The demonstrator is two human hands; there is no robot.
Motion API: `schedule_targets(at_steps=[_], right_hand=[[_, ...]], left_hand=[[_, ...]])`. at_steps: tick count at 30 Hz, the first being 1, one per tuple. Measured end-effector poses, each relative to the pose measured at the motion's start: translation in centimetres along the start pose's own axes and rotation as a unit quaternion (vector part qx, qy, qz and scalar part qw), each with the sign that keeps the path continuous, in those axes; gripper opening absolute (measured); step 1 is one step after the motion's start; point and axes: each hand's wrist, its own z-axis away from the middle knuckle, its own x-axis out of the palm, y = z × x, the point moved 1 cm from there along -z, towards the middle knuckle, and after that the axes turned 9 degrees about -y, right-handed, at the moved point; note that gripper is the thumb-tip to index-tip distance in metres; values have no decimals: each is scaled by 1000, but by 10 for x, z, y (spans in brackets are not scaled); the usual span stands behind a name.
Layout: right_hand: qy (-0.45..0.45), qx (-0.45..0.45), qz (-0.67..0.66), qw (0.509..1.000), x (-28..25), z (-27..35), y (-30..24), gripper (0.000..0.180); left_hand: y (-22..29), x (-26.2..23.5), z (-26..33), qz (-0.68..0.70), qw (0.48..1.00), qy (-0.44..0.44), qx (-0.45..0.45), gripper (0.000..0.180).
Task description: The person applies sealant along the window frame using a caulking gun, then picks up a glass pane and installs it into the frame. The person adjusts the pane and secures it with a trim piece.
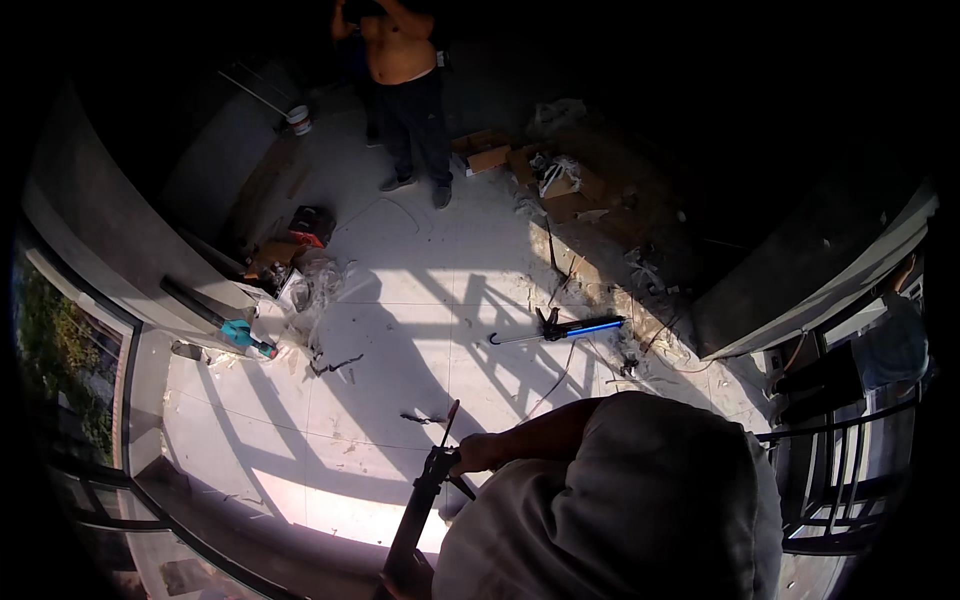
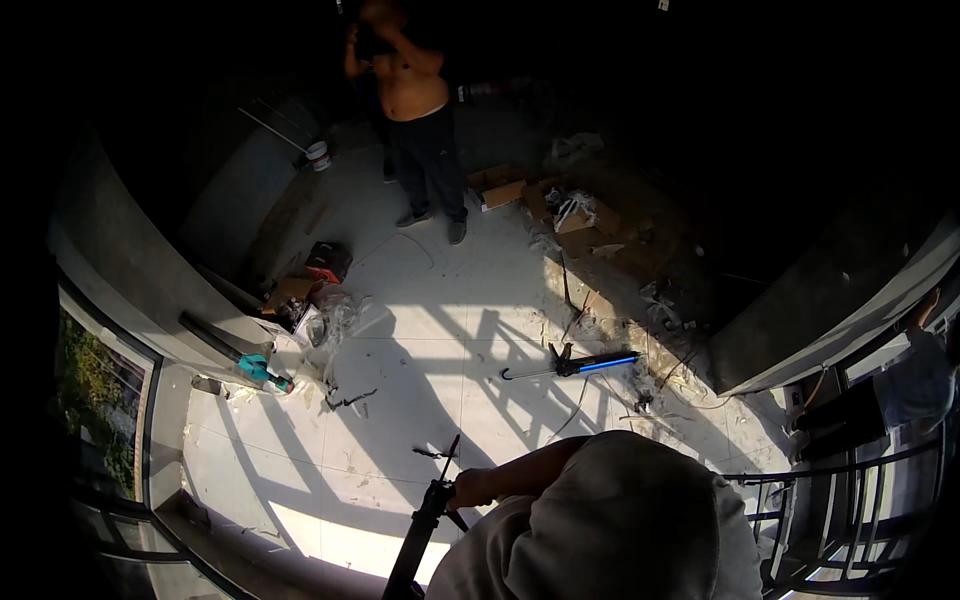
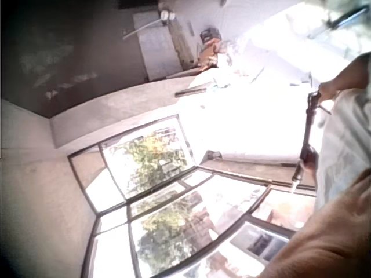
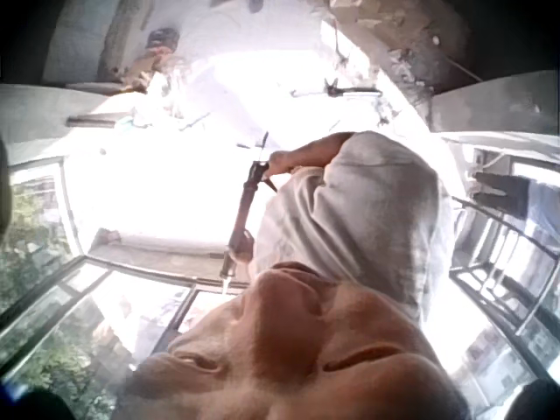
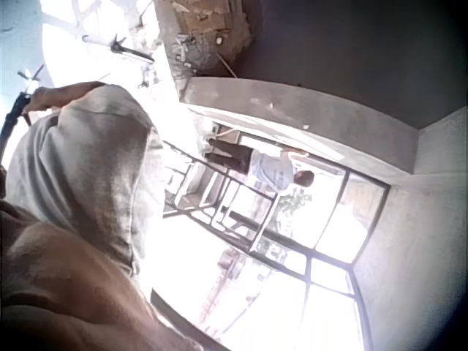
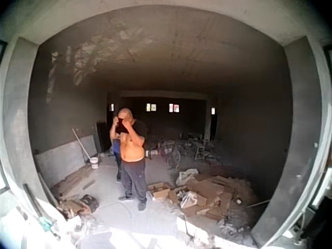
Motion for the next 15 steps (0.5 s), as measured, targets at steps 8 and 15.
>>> schedule_targets(at_steps=[8,15], right_hand=[[170,-3,-161,972,23,29,51,59],[348,38,-206,914,74,38,44,55]], left_hand=[[37,69,-115,-148,977,-66,-142,59],[31,128,-199,-237,921,-165,-261,57]])
